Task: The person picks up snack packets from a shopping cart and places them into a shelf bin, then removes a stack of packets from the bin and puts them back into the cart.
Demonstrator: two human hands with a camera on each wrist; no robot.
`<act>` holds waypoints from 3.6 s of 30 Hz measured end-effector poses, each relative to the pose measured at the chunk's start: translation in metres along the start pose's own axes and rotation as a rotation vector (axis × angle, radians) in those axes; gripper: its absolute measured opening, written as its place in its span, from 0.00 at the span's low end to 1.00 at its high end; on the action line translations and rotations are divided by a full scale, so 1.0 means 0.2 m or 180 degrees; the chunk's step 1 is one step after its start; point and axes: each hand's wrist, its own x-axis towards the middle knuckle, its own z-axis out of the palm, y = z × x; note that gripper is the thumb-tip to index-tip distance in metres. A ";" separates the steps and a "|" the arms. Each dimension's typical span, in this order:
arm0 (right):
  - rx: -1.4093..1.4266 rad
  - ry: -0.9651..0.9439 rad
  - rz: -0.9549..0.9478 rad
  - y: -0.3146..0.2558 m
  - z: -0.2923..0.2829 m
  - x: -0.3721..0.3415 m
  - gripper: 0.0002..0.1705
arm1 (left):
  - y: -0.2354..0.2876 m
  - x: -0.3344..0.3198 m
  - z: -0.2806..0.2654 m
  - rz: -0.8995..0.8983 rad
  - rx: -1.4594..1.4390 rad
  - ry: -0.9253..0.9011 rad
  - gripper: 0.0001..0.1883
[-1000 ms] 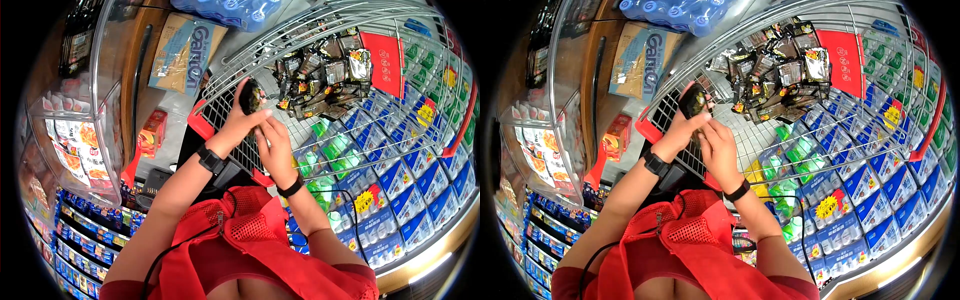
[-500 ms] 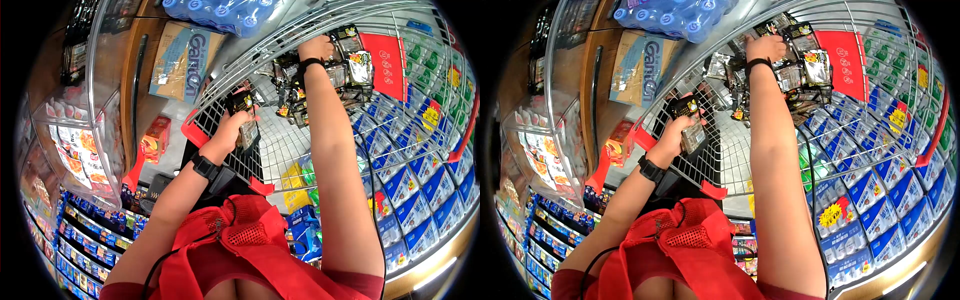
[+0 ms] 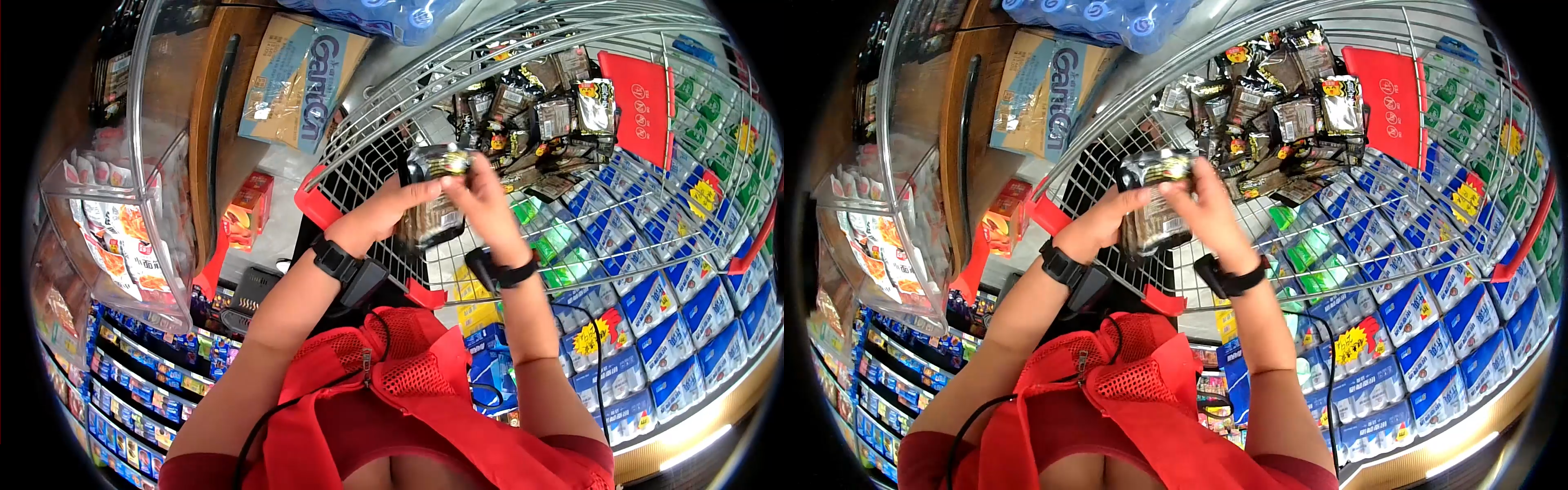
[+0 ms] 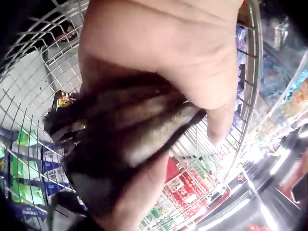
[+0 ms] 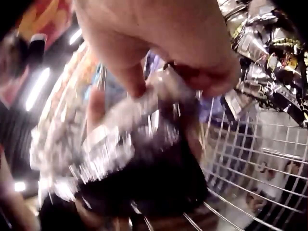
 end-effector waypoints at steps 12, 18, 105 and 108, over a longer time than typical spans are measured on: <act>0.0179 0.0780 -0.0682 0.08 -0.08 0.62 0.29 | 0.08 -0.01 0.04 0.0564 -0.0417 0.0181 0.43; -0.5231 0.0863 -0.1314 0.27 -0.10 0.97 0.41 | 0.07 -0.01 0.04 0.0760 -0.0663 0.0379 0.37; -0.3278 -0.0369 -0.2912 -1.26 1.12 0.27 0.19 | 1.99 -0.78 -0.45 0.0034 0.4974 0.2214 0.32; -0.3230 -0.0426 -0.2720 -1.12 1.03 0.22 0.20 | 2.11 -0.78 -0.71 0.1110 0.5980 0.1800 0.25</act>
